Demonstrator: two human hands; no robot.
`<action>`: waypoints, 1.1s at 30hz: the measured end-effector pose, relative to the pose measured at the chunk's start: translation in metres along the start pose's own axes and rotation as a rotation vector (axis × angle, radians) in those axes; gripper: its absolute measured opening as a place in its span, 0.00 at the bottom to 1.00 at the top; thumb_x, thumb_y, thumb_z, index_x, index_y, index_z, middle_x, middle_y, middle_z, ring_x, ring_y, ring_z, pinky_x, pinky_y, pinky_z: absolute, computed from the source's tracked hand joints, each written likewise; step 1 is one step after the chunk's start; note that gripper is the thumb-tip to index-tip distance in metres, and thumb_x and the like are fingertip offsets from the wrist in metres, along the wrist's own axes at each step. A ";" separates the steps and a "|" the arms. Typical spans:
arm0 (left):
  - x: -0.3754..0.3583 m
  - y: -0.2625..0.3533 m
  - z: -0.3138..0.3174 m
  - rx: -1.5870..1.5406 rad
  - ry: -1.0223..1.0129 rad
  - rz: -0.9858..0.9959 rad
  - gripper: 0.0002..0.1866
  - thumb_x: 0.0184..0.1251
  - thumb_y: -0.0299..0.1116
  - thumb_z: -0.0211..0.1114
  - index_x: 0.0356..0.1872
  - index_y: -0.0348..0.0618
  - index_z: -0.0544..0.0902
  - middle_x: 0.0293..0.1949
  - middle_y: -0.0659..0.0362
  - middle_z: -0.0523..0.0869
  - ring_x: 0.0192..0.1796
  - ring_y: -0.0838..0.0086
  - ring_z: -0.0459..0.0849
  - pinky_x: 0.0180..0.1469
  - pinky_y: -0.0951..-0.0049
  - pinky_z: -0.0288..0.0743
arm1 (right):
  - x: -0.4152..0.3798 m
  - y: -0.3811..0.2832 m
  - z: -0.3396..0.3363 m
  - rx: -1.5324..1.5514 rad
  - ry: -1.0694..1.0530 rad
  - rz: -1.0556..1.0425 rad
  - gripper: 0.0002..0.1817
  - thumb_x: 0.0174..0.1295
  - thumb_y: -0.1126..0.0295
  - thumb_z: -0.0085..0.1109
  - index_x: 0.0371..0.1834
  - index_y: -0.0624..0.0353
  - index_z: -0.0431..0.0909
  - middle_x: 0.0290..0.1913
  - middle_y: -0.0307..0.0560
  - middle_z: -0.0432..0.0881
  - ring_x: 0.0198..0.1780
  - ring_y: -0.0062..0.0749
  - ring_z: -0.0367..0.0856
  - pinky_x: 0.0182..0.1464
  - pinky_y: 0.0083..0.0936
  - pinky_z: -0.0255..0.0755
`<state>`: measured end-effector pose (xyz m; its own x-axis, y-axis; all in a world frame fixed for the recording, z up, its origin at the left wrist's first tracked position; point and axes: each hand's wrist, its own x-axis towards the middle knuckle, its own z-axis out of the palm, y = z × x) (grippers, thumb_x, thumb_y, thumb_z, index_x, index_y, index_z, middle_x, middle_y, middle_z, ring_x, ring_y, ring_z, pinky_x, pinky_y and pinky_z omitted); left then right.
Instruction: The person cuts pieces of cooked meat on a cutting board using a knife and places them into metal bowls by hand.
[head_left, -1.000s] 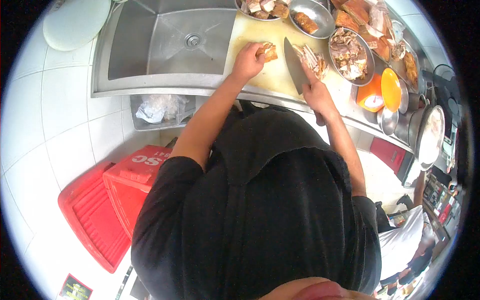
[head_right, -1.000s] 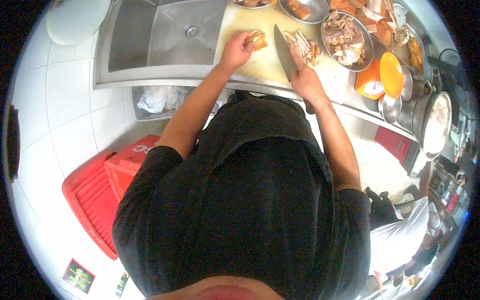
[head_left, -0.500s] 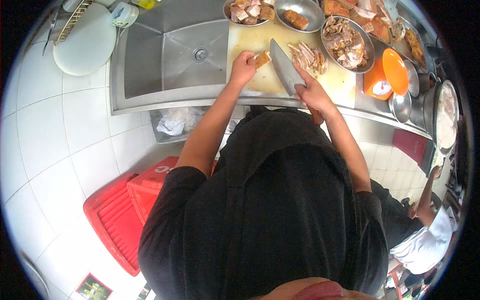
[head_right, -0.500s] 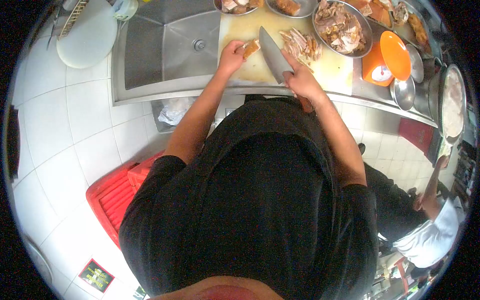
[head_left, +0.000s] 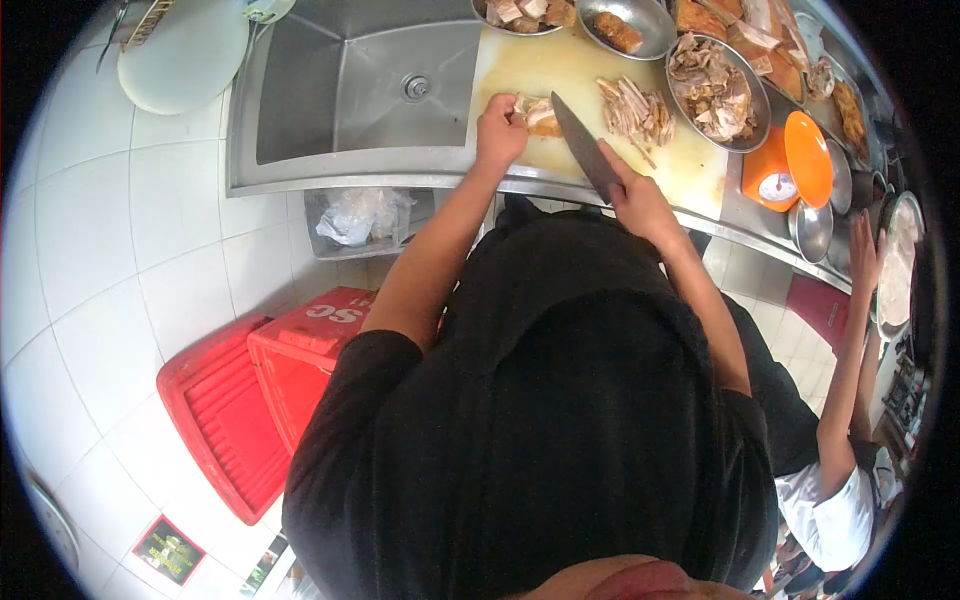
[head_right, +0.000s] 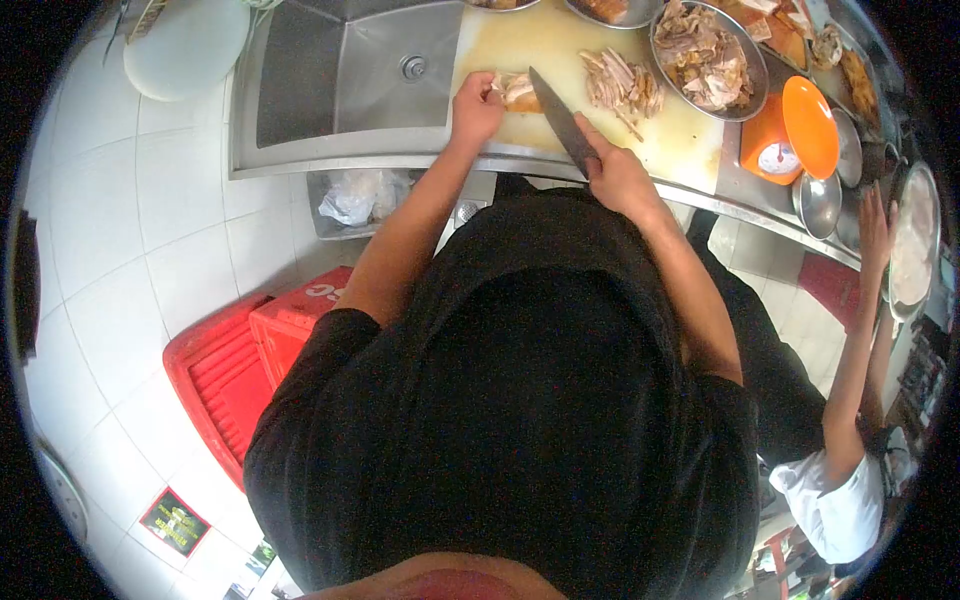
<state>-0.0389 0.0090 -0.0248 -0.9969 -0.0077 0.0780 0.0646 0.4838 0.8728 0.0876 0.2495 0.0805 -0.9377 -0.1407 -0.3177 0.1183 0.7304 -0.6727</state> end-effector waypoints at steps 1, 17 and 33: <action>0.000 -0.003 0.002 -0.037 0.014 -0.007 0.13 0.65 0.19 0.63 0.51 0.36 0.81 0.39 0.49 0.91 0.40 0.64 0.91 0.47 0.67 0.84 | 0.000 0.001 -0.001 -0.022 -0.007 0.010 0.40 0.71 0.73 0.54 0.86 0.35 0.56 0.48 0.74 0.86 0.51 0.67 0.86 0.60 0.50 0.78; -0.017 -0.024 -0.014 -0.592 0.114 -0.342 0.16 0.69 0.15 0.60 0.57 0.36 0.77 0.40 0.53 0.89 0.39 0.72 0.88 0.43 0.71 0.85 | -0.031 -0.006 -0.005 -0.149 0.073 -0.167 0.40 0.69 0.76 0.57 0.84 0.37 0.60 0.48 0.71 0.87 0.49 0.68 0.86 0.59 0.54 0.78; -0.024 -0.030 -0.015 -0.803 0.148 -0.367 0.11 0.70 0.16 0.62 0.51 0.31 0.82 0.40 0.53 0.91 0.39 0.72 0.89 0.44 0.72 0.85 | 0.014 -0.038 -0.001 -0.262 -0.107 0.021 0.38 0.71 0.73 0.54 0.85 0.35 0.60 0.46 0.73 0.86 0.48 0.66 0.87 0.56 0.52 0.78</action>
<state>-0.0162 -0.0188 -0.0459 -0.9487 -0.1813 -0.2591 -0.1898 -0.3288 0.9251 0.0691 0.2203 0.1027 -0.8944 -0.1829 -0.4081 0.0362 0.8800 -0.4736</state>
